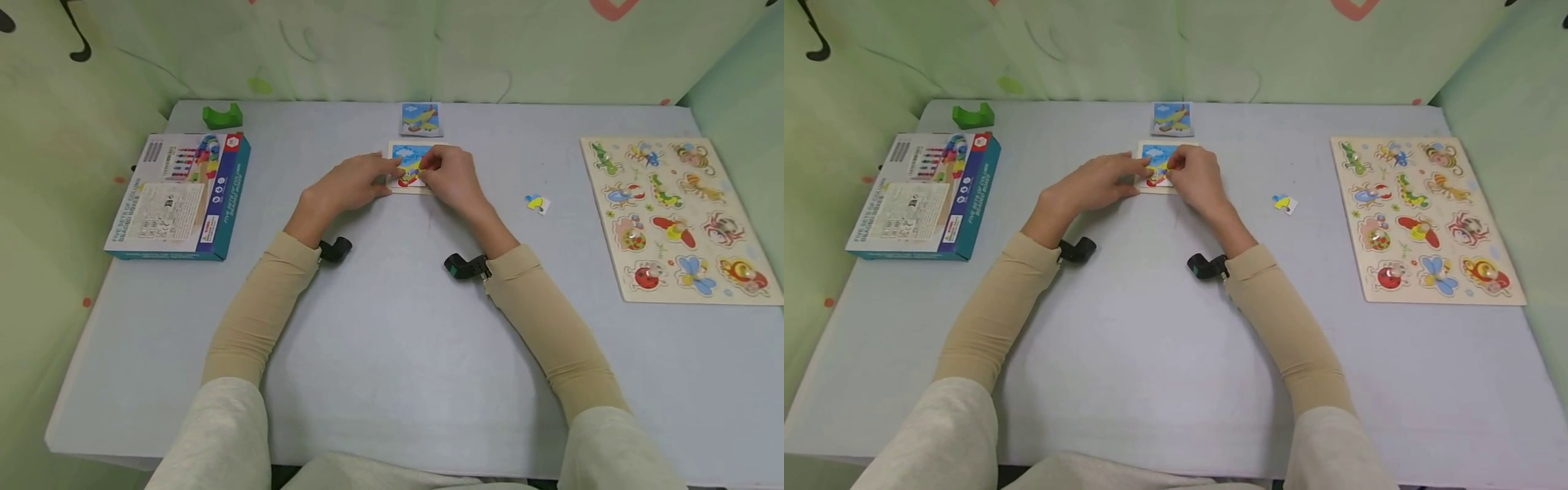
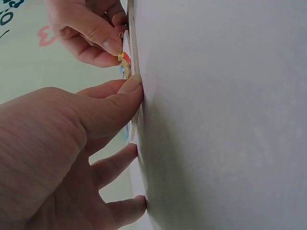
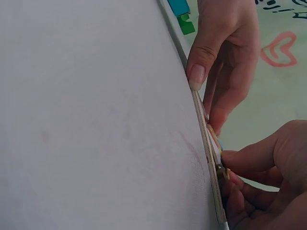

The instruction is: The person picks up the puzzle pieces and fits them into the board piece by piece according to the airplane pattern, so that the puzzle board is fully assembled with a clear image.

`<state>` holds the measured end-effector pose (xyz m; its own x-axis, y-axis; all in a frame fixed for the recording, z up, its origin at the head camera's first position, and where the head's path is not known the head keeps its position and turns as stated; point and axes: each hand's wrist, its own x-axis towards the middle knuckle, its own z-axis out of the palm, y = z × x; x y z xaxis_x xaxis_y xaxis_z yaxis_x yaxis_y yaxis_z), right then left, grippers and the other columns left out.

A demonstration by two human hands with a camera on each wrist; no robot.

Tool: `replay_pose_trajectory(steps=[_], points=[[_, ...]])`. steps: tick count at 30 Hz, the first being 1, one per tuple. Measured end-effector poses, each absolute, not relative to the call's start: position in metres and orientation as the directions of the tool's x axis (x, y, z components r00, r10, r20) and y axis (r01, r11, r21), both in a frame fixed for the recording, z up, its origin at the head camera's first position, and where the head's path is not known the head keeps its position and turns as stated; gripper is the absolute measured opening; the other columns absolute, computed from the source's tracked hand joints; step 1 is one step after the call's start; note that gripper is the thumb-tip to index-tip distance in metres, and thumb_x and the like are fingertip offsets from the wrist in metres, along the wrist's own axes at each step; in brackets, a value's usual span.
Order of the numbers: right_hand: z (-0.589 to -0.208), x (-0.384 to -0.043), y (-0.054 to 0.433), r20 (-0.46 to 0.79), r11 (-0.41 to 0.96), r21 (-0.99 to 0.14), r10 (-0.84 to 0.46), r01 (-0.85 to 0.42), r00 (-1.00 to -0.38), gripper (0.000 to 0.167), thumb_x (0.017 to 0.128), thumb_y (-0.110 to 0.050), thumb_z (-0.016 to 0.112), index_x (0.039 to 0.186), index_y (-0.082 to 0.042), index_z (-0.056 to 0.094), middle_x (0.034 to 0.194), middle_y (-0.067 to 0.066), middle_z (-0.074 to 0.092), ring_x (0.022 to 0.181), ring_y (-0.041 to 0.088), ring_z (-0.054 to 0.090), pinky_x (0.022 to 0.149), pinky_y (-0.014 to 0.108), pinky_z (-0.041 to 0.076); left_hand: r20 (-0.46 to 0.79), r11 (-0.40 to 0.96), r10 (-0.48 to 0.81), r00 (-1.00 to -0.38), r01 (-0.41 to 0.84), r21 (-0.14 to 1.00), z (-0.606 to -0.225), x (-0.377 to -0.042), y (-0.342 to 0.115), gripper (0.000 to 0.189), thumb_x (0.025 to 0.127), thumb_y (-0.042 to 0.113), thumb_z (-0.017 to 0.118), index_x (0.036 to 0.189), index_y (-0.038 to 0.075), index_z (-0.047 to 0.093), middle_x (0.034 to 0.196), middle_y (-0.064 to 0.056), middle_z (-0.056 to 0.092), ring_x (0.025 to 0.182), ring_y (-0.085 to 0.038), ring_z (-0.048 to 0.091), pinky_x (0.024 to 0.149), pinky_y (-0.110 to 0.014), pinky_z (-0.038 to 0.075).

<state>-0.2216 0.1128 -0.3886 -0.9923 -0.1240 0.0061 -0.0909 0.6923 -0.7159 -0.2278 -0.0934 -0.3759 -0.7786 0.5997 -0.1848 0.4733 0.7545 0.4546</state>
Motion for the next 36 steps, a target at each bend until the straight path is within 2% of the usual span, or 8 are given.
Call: replay_pose_trajectory(steps=[14, 25, 30, 33, 36], points=[[-0.38, -0.233, 0.116, -0.057, 0.729, -0.67, -0.24, -0.141, -0.969, 0.012, 0.093, -0.009, 0.063, 0.097, 0.0, 0.07, 0.087, 0.012, 0.063, 0.081, 0.021, 0.052, 0.071, 0.029, 0.04, -0.18, 0.75, 0.606, -0.775, 0.481, 0.453, -0.374, -0.229, -0.096, 0.041, 0.1, 0.022, 0.061, 0.14, 0.017, 0.057, 0.16, 0.0, 0.037, 0.153, -0.028, 0.026, 0.123, -0.043, 0.026], [-0.381, -0.232, 0.112, -0.037, 0.761, -0.631, -0.223, -0.15, -0.974, 0.011, 0.092, -0.009, 0.065, 0.096, 0.0, 0.069, 0.089, 0.014, 0.065, 0.081, 0.023, 0.054, 0.07, 0.029, 0.041, -0.166, 0.743, 0.608, -0.776, 0.482, 0.464, -0.375, -0.229, -0.097, 0.041, 0.1, 0.022, 0.06, 0.14, 0.017, 0.057, 0.16, 0.0, 0.038, 0.153, -0.029, 0.026, 0.124, -0.044, 0.024], [-0.383, -0.23, 0.114, -0.015, 0.755, -0.633, -0.233, -0.171, -0.972, 0.012, 0.092, -0.009, 0.065, 0.096, 0.001, 0.068, 0.085, 0.014, 0.062, 0.079, 0.024, 0.053, 0.069, 0.03, 0.04, -0.167, 0.737, 0.622, -0.765, 0.5, 0.455, -0.374, -0.23, -0.095, 0.045, 0.101, 0.021, 0.059, 0.146, 0.019, 0.052, 0.158, 0.0, 0.04, 0.153, -0.03, 0.026, 0.124, -0.044, 0.024], [-0.383, -0.228, 0.115, -0.015, 0.752, -0.635, -0.239, -0.175, -0.971, 0.012, 0.092, -0.009, 0.065, 0.096, 0.002, 0.067, 0.084, 0.013, 0.06, 0.077, 0.025, 0.052, 0.069, 0.031, 0.04, -0.167, 0.731, 0.639, -0.751, 0.526, 0.434, -0.374, -0.229, -0.094, 0.048, 0.102, 0.019, 0.057, 0.149, 0.021, 0.048, 0.158, -0.002, 0.042, 0.151, -0.029, 0.029, 0.124, -0.043, 0.025], [-0.384, -0.227, 0.115, -0.012, 0.752, -0.635, -0.24, -0.178, -0.971, 0.012, 0.092, -0.01, 0.065, 0.096, 0.001, 0.067, 0.084, 0.013, 0.06, 0.077, 0.025, 0.052, 0.068, 0.032, 0.04, -0.149, 0.719, 0.661, -0.735, 0.566, 0.403, -0.374, -0.226, -0.093, 0.047, 0.102, 0.017, 0.056, 0.148, 0.022, 0.049, 0.156, -0.008, 0.043, 0.146, -0.03, 0.038, 0.12, -0.043, 0.031]])
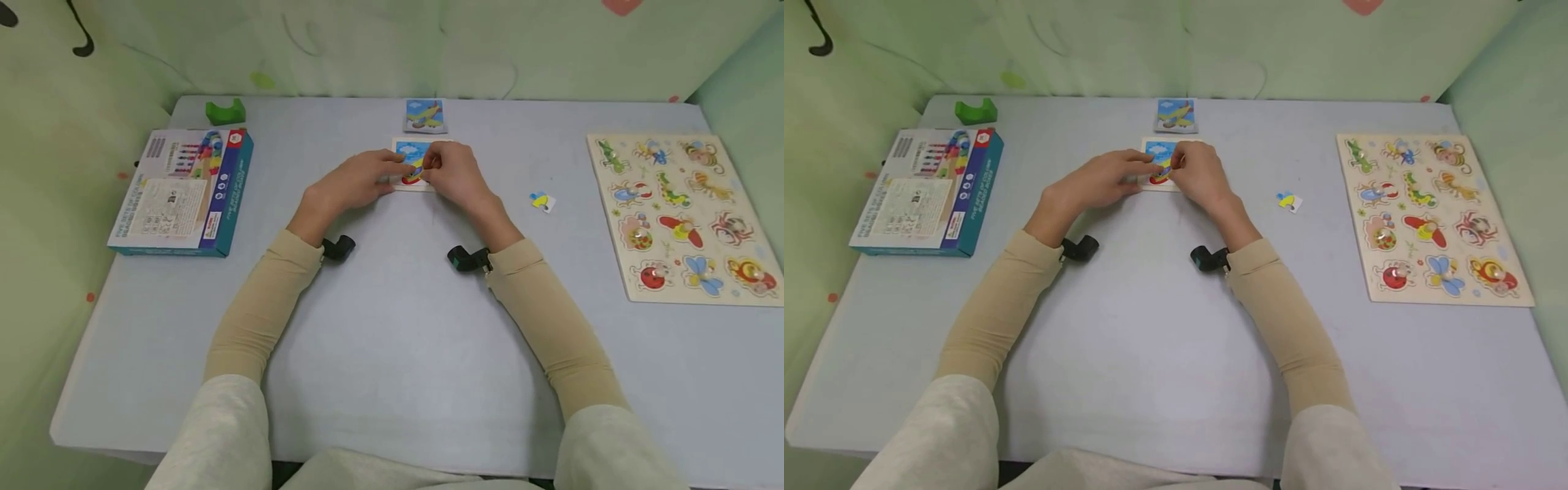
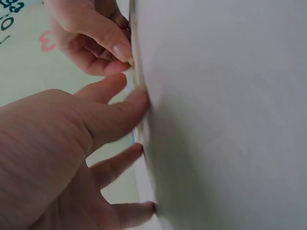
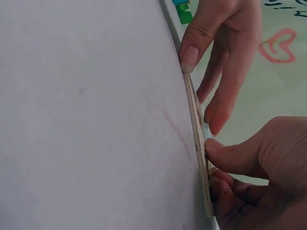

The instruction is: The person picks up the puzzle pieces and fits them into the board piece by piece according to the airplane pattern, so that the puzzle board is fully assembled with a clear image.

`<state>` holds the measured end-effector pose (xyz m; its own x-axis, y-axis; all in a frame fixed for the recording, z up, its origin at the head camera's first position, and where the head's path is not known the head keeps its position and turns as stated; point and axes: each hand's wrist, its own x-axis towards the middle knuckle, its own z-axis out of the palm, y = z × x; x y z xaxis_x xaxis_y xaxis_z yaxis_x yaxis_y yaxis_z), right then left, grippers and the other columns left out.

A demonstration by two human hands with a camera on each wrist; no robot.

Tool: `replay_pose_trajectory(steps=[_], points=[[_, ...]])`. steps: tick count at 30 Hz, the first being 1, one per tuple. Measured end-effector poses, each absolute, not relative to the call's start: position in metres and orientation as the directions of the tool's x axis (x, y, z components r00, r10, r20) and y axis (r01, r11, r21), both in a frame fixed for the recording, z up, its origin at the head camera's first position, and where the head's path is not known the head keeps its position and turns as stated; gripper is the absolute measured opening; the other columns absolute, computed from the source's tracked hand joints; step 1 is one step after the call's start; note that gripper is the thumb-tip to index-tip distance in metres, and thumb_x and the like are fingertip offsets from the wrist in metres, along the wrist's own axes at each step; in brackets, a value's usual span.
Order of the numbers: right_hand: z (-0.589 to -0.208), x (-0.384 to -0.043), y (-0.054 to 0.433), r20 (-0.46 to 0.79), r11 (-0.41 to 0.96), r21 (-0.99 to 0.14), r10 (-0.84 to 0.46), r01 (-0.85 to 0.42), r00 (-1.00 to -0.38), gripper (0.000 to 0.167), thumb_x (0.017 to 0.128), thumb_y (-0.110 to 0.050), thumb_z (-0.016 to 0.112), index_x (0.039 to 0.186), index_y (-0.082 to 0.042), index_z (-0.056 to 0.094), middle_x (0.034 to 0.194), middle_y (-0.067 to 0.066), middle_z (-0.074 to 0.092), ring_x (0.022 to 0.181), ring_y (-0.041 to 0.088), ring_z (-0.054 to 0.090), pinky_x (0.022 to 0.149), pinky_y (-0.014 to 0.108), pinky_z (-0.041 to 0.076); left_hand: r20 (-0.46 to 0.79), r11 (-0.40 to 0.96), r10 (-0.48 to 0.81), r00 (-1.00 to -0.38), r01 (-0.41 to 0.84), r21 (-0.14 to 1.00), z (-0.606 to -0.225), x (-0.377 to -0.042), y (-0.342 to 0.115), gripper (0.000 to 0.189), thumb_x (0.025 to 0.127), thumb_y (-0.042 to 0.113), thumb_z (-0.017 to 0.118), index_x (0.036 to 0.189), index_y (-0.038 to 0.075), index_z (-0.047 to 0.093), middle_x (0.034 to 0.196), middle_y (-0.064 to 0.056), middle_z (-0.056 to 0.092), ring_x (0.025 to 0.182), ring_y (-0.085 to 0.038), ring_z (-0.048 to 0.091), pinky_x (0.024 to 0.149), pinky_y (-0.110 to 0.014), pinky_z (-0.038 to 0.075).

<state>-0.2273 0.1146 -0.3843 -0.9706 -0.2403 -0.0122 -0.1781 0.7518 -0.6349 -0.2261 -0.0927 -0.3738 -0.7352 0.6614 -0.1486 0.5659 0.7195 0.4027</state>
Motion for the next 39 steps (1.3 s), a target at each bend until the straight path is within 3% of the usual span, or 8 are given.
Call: replay_pose_trajectory(steps=[3, 9, 18, 26, 39], points=[[-0.384, -0.227, 0.115, -0.002, 0.757, -0.629, -0.23, -0.178, -0.973, 0.011, 0.092, -0.01, 0.067, 0.095, 0.001, 0.067, 0.085, 0.014, 0.061, 0.078, 0.025, 0.053, 0.069, 0.031, 0.04, -0.12, 0.71, 0.674, -0.729, 0.593, 0.379, -0.374, -0.223, -0.091, 0.045, 0.102, 0.017, 0.055, 0.146, 0.024, 0.052, 0.152, -0.012, 0.045, 0.139, -0.031, 0.045, 0.115, -0.047, 0.037], [-0.384, -0.226, 0.117, -0.009, 0.762, -0.629, -0.202, -0.151, -0.979, 0.013, 0.091, -0.011, 0.068, 0.096, 0.001, 0.066, 0.086, 0.014, 0.063, 0.077, 0.024, 0.055, 0.067, 0.03, 0.041, -0.115, 0.719, 0.658, -0.744, 0.577, 0.387, -0.374, -0.221, -0.088, 0.042, 0.103, 0.019, 0.054, 0.145, 0.025, 0.054, 0.151, -0.011, 0.047, 0.138, -0.032, 0.047, 0.111, -0.062, 0.036], [-0.383, -0.225, 0.13, -0.019, 0.738, -0.651, -0.251, -0.179, -0.968, 0.013, 0.09, -0.009, 0.065, 0.099, 0.001, 0.067, 0.091, 0.014, 0.062, 0.084, 0.023, 0.053, 0.074, 0.029, 0.041, -0.128, 0.741, 0.641, -0.757, 0.567, 0.36, -0.374, -0.22, -0.084, 0.043, 0.102, 0.017, 0.057, 0.144, 0.024, 0.055, 0.152, -0.01, 0.046, 0.14, -0.03, 0.045, 0.114, -0.051, 0.037], [-0.371, -0.21, 0.149, -0.046, 0.722, -0.663, -0.303, -0.198, -0.952, 0.017, 0.091, -0.007, 0.062, 0.104, 0.0, 0.068, 0.097, 0.015, 0.064, 0.09, 0.025, 0.056, 0.08, 0.033, 0.043, -0.151, 0.763, 0.62, -0.77, 0.547, 0.345, -0.376, -0.222, -0.083, 0.042, 0.102, 0.023, 0.056, 0.144, 0.028, 0.054, 0.157, -0.009, 0.04, 0.147, -0.032, 0.035, 0.117, -0.058, 0.032], [-0.364, -0.197, 0.199, -0.038, 0.78, -0.609, -0.212, -0.146, -0.977, 0.022, 0.091, -0.006, 0.059, 0.11, 0.001, 0.068, 0.104, 0.019, 0.065, 0.095, 0.028, 0.057, 0.081, 0.036, 0.042, -0.162, 0.762, 0.619, -0.769, 0.537, 0.362, -0.377, -0.22, -0.086, 0.043, 0.102, 0.02, 0.055, 0.145, 0.026, 0.053, 0.158, -0.01, 0.039, 0.149, -0.033, 0.031, 0.12, -0.052, 0.028]])
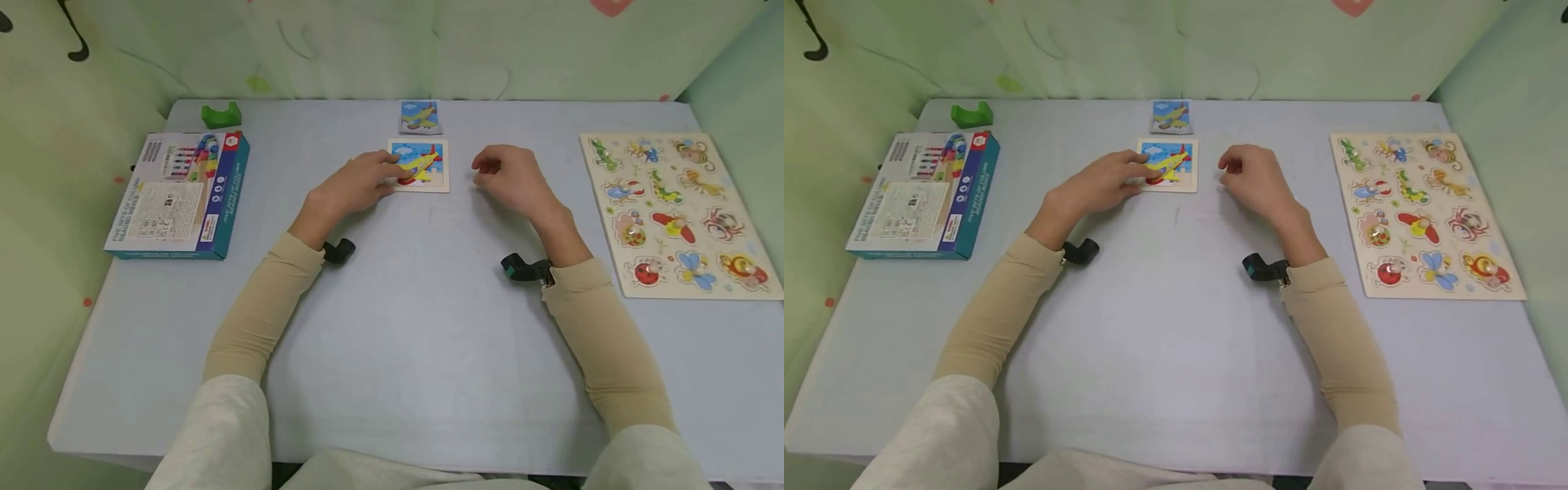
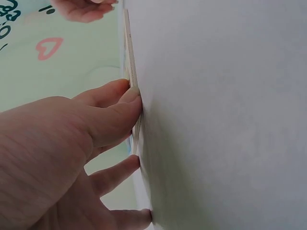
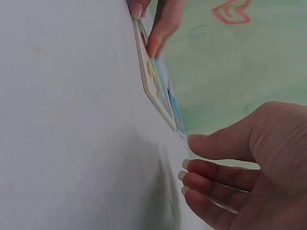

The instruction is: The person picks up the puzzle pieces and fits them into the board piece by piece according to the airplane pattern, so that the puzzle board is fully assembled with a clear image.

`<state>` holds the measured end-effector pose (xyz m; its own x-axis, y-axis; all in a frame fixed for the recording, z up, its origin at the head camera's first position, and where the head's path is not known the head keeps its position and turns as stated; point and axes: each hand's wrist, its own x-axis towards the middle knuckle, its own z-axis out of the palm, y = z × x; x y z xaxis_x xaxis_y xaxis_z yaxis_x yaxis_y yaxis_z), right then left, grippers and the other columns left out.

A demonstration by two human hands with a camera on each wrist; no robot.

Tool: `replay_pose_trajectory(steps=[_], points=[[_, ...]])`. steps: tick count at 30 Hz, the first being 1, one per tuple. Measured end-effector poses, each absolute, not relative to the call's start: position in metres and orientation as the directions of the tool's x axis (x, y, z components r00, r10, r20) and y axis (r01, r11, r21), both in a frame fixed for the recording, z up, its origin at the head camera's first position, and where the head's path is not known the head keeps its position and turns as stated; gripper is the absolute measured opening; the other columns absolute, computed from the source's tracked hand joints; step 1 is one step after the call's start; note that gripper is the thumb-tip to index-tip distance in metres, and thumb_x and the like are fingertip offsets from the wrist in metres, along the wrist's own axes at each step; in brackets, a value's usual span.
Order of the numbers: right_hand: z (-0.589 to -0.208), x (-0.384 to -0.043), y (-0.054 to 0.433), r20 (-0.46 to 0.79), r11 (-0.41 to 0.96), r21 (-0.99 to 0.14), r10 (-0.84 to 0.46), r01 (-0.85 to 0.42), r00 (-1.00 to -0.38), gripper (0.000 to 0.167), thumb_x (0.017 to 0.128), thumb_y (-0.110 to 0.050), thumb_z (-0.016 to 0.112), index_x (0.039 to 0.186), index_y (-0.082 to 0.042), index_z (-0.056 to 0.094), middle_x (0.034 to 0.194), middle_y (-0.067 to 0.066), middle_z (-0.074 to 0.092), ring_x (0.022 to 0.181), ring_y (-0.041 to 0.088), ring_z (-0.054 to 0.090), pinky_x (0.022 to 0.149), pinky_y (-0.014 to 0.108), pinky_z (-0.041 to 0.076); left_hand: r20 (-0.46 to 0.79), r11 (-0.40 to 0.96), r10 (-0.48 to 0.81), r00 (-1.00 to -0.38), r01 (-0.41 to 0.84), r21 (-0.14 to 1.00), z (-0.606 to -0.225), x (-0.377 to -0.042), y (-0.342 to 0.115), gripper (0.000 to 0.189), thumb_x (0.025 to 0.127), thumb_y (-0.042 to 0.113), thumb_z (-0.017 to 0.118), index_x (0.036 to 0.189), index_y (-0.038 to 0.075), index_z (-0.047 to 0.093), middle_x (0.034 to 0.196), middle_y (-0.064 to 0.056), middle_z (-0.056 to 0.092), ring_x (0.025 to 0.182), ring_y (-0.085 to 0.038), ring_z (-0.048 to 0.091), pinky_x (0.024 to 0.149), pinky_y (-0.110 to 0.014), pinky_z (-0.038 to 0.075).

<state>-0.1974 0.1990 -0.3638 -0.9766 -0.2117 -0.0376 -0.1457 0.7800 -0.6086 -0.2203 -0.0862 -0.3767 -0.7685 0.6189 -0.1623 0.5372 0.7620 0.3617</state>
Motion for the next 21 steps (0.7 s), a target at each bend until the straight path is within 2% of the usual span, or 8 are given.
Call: replay_pose_trajectory(steps=[10, 16, 21], points=[[-0.359, -0.181, 0.256, -0.047, 0.825, -0.556, -0.152, -0.101, -0.987, 0.026, 0.091, -0.008, 0.061, 0.114, 0.002, 0.067, 0.11, 0.022, 0.065, 0.099, 0.027, 0.055, 0.079, 0.035, 0.039, -0.165, 0.761, 0.624, -0.764, 0.546, 0.35, -0.376, -0.218, -0.084, 0.043, 0.102, 0.021, 0.056, 0.145, 0.026, 0.053, 0.157, -0.009, 0.041, 0.147, -0.033, 0.035, 0.119, -0.053, 0.03], [-0.356, -0.175, 0.278, -0.138, 0.85, -0.526, -0.128, -0.037, -0.982, 0.03, 0.088, -0.01, 0.065, 0.116, 0.0, 0.066, 0.114, 0.023, 0.064, 0.101, 0.028, 0.055, 0.077, 0.036, 0.041, -0.174, 0.777, 0.609, -0.774, 0.538, 0.326, -0.376, -0.219, -0.084, 0.044, 0.103, 0.022, 0.055, 0.146, 0.029, 0.052, 0.158, -0.008, 0.04, 0.146, -0.034, 0.036, 0.117, -0.058, 0.031], [-0.357, -0.175, 0.287, -0.213, 0.865, -0.502, -0.149, -0.023, -0.966, 0.037, 0.085, -0.012, 0.072, 0.12, 0.001, 0.064, 0.118, 0.026, 0.06, 0.105, 0.034, 0.053, 0.082, 0.041, 0.04, -0.168, 0.776, 0.607, -0.777, 0.533, 0.337, -0.374, -0.219, -0.085, 0.043, 0.102, 0.02, 0.055, 0.145, 0.027, 0.053, 0.157, -0.008, 0.041, 0.145, -0.034, 0.037, 0.117, -0.058, 0.031]])
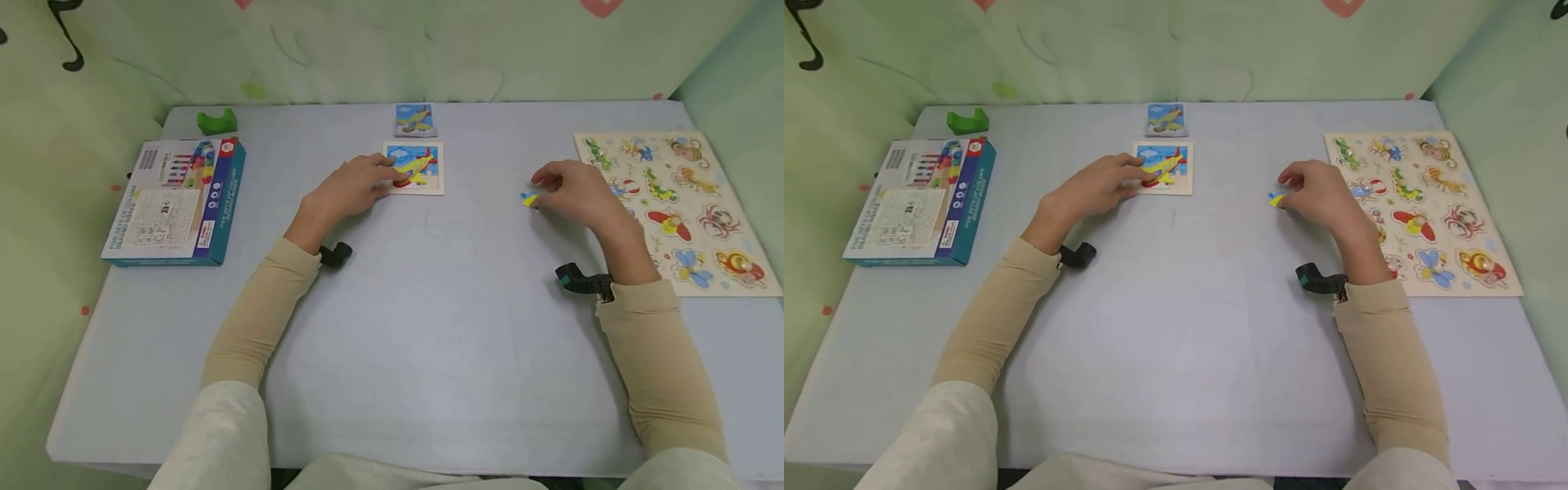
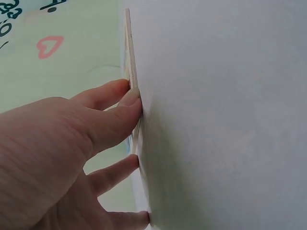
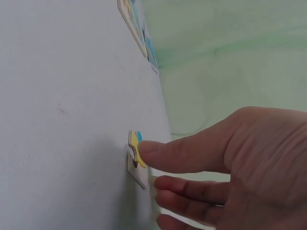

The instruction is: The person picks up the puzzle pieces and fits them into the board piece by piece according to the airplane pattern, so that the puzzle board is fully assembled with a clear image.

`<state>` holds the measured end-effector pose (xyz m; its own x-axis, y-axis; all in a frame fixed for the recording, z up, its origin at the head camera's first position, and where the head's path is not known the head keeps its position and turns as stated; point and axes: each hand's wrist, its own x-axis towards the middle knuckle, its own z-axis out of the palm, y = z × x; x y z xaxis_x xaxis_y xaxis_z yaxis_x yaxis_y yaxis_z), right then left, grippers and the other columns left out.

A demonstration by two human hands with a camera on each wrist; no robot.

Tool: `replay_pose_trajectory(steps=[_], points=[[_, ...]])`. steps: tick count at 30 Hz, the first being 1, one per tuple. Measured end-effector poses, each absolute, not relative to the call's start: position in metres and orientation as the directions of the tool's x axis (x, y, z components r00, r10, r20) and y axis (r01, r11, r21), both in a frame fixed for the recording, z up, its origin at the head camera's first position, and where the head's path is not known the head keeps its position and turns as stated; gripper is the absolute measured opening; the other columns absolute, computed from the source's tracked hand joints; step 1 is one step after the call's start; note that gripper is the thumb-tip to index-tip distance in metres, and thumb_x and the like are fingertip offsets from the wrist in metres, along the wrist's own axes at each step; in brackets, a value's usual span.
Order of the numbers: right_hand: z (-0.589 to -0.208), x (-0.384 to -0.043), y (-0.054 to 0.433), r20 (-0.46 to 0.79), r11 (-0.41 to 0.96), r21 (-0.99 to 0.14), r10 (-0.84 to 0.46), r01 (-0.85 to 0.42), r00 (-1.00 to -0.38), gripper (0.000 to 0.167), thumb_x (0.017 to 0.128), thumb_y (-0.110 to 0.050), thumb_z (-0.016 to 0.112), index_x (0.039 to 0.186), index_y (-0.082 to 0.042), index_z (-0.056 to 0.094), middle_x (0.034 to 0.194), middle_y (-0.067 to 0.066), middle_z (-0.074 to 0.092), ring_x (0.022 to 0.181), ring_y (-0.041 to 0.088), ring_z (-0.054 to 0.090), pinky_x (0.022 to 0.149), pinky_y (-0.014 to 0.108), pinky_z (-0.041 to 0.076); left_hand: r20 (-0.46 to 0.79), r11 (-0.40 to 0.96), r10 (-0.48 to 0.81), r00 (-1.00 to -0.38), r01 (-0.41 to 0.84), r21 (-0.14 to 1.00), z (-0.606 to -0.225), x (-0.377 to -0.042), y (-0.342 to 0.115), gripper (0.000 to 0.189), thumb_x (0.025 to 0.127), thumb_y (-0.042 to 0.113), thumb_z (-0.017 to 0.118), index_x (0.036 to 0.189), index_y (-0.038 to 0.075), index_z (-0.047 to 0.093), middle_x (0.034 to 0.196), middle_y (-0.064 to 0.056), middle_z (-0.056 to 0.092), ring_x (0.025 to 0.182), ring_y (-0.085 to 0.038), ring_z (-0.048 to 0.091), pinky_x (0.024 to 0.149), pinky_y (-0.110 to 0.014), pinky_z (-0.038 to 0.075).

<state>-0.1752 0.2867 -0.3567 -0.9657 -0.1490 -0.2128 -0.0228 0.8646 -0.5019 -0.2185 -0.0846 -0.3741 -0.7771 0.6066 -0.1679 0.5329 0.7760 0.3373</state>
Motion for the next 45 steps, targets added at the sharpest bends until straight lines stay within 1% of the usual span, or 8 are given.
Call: replay_pose_trajectory(steps=[4, 9, 15, 22, 27, 32, 39, 45], points=[[-0.357, -0.177, 0.289, -0.273, 0.868, -0.496, -0.172, -0.015, -0.946, 0.042, 0.085, -0.011, 0.073, 0.123, 0.002, 0.061, 0.117, 0.027, 0.055, 0.104, 0.037, 0.049, 0.081, 0.043, 0.04, -0.165, 0.773, 0.607, -0.777, 0.53, 0.349, -0.372, -0.218, -0.087, 0.043, 0.102, 0.021, 0.056, 0.145, 0.028, 0.053, 0.157, -0.009, 0.041, 0.145, -0.034, 0.037, 0.117, -0.058, 0.031], [-0.359, -0.177, 0.289, -0.286, 0.868, -0.496, -0.168, -0.004, -0.943, 0.041, 0.085, -0.009, 0.072, 0.123, 0.001, 0.059, 0.109, 0.023, 0.055, 0.095, 0.034, 0.05, 0.072, 0.037, 0.041, -0.161, 0.771, 0.611, -0.775, 0.535, 0.347, -0.373, -0.219, -0.088, 0.043, 0.103, 0.022, 0.055, 0.145, 0.028, 0.053, 0.155, -0.009, 0.043, 0.143, -0.034, 0.039, 0.117, -0.056, 0.032], [-0.361, -0.177, 0.287, -0.257, 0.867, -0.498, -0.155, -0.007, -0.954, 0.031, 0.086, -0.007, 0.069, 0.115, 0.002, 0.062, 0.103, 0.02, 0.057, 0.091, 0.031, 0.049, 0.069, 0.034, 0.04, -0.151, 0.756, 0.626, -0.765, 0.548, 0.359, -0.376, -0.221, -0.09, 0.043, 0.102, 0.022, 0.055, 0.145, 0.029, 0.053, 0.153, -0.008, 0.045, 0.142, -0.033, 0.04, 0.116, -0.055, 0.032], [-0.361, -0.176, 0.283, -0.177, 0.863, -0.505, -0.13, -0.023, -0.976, 0.016, 0.092, -0.003, 0.059, 0.106, 0.001, 0.066, 0.095, 0.017, 0.059, 0.087, 0.028, 0.049, 0.066, 0.033, 0.039, -0.163, 0.762, 0.619, -0.769, 0.537, 0.362, -0.378, -0.221, -0.09, 0.044, 0.102, 0.022, 0.055, 0.145, 0.03, 0.052, 0.155, -0.008, 0.042, 0.145, -0.034, 0.037, 0.117, -0.058, 0.029], [-0.355, -0.175, 0.277, -0.167, 0.848, -0.527, -0.164, -0.053, -0.972, 0.011, 0.092, -0.005, 0.06, 0.101, 0.0, 0.065, 0.094, 0.015, 0.061, 0.086, 0.025, 0.049, 0.066, 0.029, 0.039, -0.169, 0.764, 0.618, -0.768, 0.534, 0.362, -0.376, -0.221, -0.088, 0.044, 0.102, 0.021, 0.056, 0.145, 0.03, 0.053, 0.155, -0.009, 0.042, 0.145, -0.034, 0.037, 0.117, -0.058, 0.029], [-0.348, -0.176, 0.264, -0.133, 0.822, -0.563, -0.193, -0.086, -0.972, 0.012, 0.091, -0.009, 0.063, 0.099, 0.0, 0.065, 0.093, 0.014, 0.062, 0.084, 0.022, 0.05, 0.065, 0.026, 0.039, -0.164, 0.763, 0.619, -0.768, 0.537, 0.36, -0.375, -0.22, -0.088, 0.044, 0.102, 0.021, 0.056, 0.145, 0.03, 0.053, 0.154, -0.009, 0.044, 0.143, -0.034, 0.039, 0.116, -0.056, 0.032], [-0.36, -0.181, 0.244, -0.088, 0.755, -0.642, -0.244, -0.132, -0.966, 0.019, 0.092, -0.003, 0.06, 0.11, -0.005, 0.066, 0.093, 0.012, 0.057, 0.086, 0.021, 0.049, 0.071, 0.025, 0.038, -0.168, 0.771, 0.606, -0.777, 0.523, 0.363, -0.376, -0.219, -0.088, 0.044, 0.102, 0.022, 0.056, 0.145, 0.03, 0.052, 0.155, -0.008, 0.043, 0.144, -0.034, 0.037, 0.116, -0.06, 0.03], [-0.366, -0.185, 0.229, -0.106, 0.728, -0.677, -0.238, -0.105, -0.965, 0.016, 0.094, -0.008, 0.061, 0.109, -0.006, 0.068, 0.097, 0.011, 0.06, 0.09, 0.02, 0.05, 0.074, 0.025, 0.041, -0.16, 0.766, 0.607, -0.778, 0.521, 0.377, -0.377, -0.22, -0.088, 0.044, 0.102, 0.022, 0.056, 0.145, 0.03, 0.053, 0.155, -0.008, 0.043, 0.145, -0.034, 0.037, 0.116, -0.063, 0.028]])
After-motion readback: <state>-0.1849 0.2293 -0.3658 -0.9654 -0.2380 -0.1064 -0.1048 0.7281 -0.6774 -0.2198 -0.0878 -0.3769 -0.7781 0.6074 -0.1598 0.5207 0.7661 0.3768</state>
